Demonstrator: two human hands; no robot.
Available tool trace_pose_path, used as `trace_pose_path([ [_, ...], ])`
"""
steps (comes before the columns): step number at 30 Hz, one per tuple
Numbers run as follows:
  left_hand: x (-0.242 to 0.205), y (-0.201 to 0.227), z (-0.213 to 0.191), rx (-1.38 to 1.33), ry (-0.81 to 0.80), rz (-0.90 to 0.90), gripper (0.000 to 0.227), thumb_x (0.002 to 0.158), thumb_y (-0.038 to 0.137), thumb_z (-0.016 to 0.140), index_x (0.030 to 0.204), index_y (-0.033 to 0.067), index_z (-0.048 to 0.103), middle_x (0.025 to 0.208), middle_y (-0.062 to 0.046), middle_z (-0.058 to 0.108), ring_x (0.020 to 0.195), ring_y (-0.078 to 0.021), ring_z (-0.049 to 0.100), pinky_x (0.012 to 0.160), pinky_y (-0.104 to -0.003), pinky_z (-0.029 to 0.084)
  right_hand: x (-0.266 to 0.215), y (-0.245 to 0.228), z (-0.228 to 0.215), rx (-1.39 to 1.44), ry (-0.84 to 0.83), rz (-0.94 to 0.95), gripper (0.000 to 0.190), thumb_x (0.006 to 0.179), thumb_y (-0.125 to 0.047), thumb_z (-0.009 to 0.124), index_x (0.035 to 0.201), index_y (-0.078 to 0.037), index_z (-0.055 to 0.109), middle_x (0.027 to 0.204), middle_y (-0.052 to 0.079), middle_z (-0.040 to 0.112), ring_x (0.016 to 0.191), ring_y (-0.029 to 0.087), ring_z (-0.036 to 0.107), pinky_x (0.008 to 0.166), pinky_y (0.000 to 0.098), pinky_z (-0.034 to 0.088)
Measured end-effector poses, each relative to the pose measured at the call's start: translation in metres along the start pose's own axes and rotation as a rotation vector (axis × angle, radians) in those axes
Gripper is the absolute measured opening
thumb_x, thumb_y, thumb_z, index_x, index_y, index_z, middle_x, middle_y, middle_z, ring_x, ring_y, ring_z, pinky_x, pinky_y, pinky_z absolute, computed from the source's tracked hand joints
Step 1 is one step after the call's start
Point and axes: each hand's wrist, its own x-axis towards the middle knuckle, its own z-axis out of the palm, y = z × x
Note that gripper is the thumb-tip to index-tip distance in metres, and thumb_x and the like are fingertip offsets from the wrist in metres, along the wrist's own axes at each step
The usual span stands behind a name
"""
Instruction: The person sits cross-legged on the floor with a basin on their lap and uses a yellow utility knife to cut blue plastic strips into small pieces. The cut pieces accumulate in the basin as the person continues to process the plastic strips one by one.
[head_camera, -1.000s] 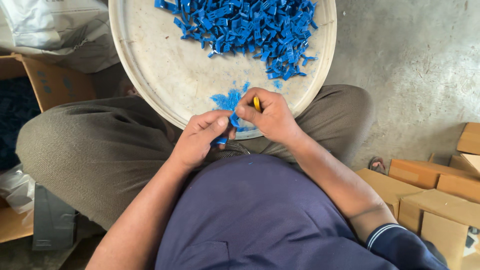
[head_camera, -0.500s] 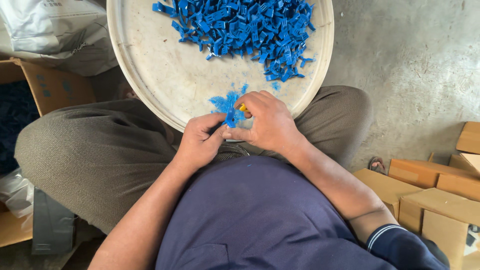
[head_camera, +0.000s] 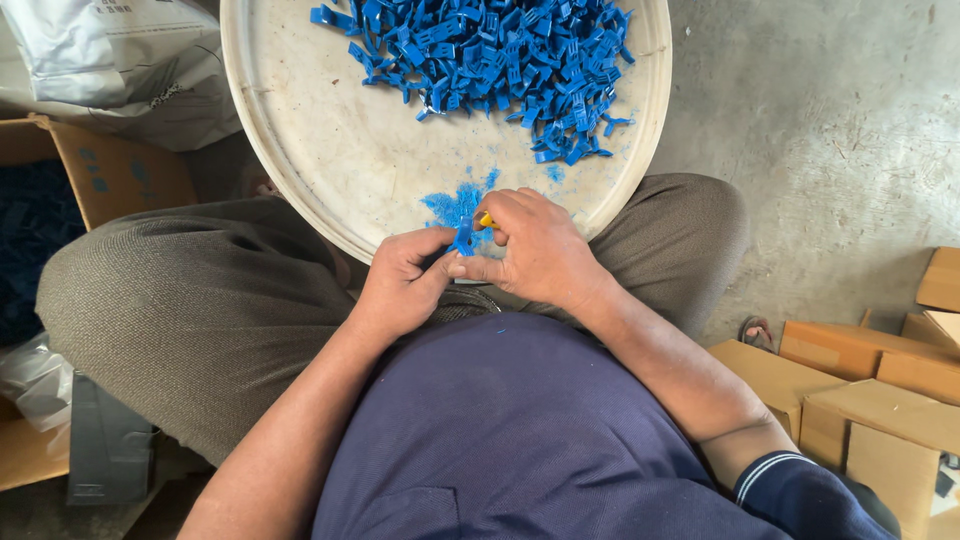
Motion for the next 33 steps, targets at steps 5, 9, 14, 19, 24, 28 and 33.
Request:
trace_pose_path([
  [5, 0.0005, -0.0008, 0.0004, -0.059, 0.005, 0.019, 0.015, 0.093, 0.0, 0.064, 0.107, -0.002, 0.07, 0.08, -0.007, 0.069, 0.075, -0.008, 0.06, 0.067, -0.026, 0.05, 0.0006, -0.0007, 0.0006, 0.001, 0.085, -0.046, 0.066, 0.076, -0.066, 0.078, 0.101, -0.007, 0.064, 0.086, 0.008, 0.063, 0.081, 0.028, 0.062, 0.075, 0.0432, 0.05],
  [9, 0.0001, -0.0015, 0.0004, -0.034, 0.002, 0.0, 0.014, 0.094, 0.001, 0.064, 0.106, -0.0021, 0.07, 0.078, -0.007, 0.068, 0.073, -0.0081, 0.058, 0.066, -0.026, 0.049, 0.0004, 0.0019, 0.0015, -0.024, 0.053, -0.055, 0.066, 0.077, -0.067, 0.078, 0.1, -0.007, 0.064, 0.085, 0.007, 0.064, 0.081, 0.028, 0.062, 0.075, 0.0439, 0.05],
  [14, 0.0001, 0.0007, -0.0011, -0.025, -0.009, 0.008, 0.015, 0.092, 0.0, 0.065, 0.105, -0.002, 0.07, 0.078, -0.006, 0.068, 0.073, -0.0078, 0.06, 0.067, -0.025, 0.049, 0.0009, 0.0019, 0.0018, -0.033, 0.023, -0.021, 0.067, 0.075, -0.068, 0.079, 0.098, -0.007, 0.064, 0.08, 0.008, 0.062, 0.08, 0.029, 0.062, 0.074, 0.044, 0.05],
  [19, 0.001, 0.002, -0.0008, -0.083, -0.014, -0.013, 0.015, 0.093, 0.001, 0.065, 0.107, -0.0008, 0.071, 0.08, -0.004, 0.07, 0.075, -0.007, 0.06, 0.068, -0.025, 0.05, 0.0012, 0.0003, 0.0011, 0.001, 0.084, -0.068, 0.067, 0.079, -0.069, 0.075, 0.102, -0.007, 0.064, 0.087, 0.008, 0.063, 0.081, 0.028, 0.061, 0.074, 0.0429, 0.05],
  [24, 0.0008, 0.001, -0.0002, -0.074, -0.008, -0.009, 0.015, 0.094, 0.001, 0.065, 0.107, -0.0007, 0.071, 0.08, -0.004, 0.07, 0.076, -0.007, 0.06, 0.068, -0.025, 0.05, 0.0018, 0.0002, 0.0008, -0.023, 0.049, -0.048, 0.069, 0.079, -0.074, 0.071, 0.097, -0.008, 0.064, 0.084, 0.007, 0.063, 0.08, 0.028, 0.061, 0.074, 0.0433, 0.05],
  [28, 0.0012, 0.0003, -0.0001, -0.069, -0.009, -0.013, 0.014, 0.093, 0.001, 0.066, 0.106, -0.0004, 0.071, 0.081, -0.004, 0.071, 0.076, -0.007, 0.061, 0.069, -0.025, 0.051, 0.0022, 0.0019, 0.0015, -0.042, 0.032, -0.033, 0.069, 0.078, -0.074, 0.071, 0.096, -0.008, 0.064, 0.081, 0.007, 0.062, 0.079, 0.028, 0.061, 0.073, 0.0434, 0.05],
  [33, 0.0012, 0.0006, -0.0009, -0.073, -0.007, 0.004, 0.016, 0.093, 0.001, 0.066, 0.108, -0.0004, 0.071, 0.083, -0.005, 0.071, 0.078, -0.007, 0.063, 0.07, -0.025, 0.051, 0.0019, 0.0054, 0.0058, -0.041, 0.032, -0.05, 0.066, 0.079, -0.071, 0.073, 0.097, -0.008, 0.065, 0.079, 0.007, 0.061, 0.079, 0.029, 0.06, 0.073, 0.0441, 0.05],
])
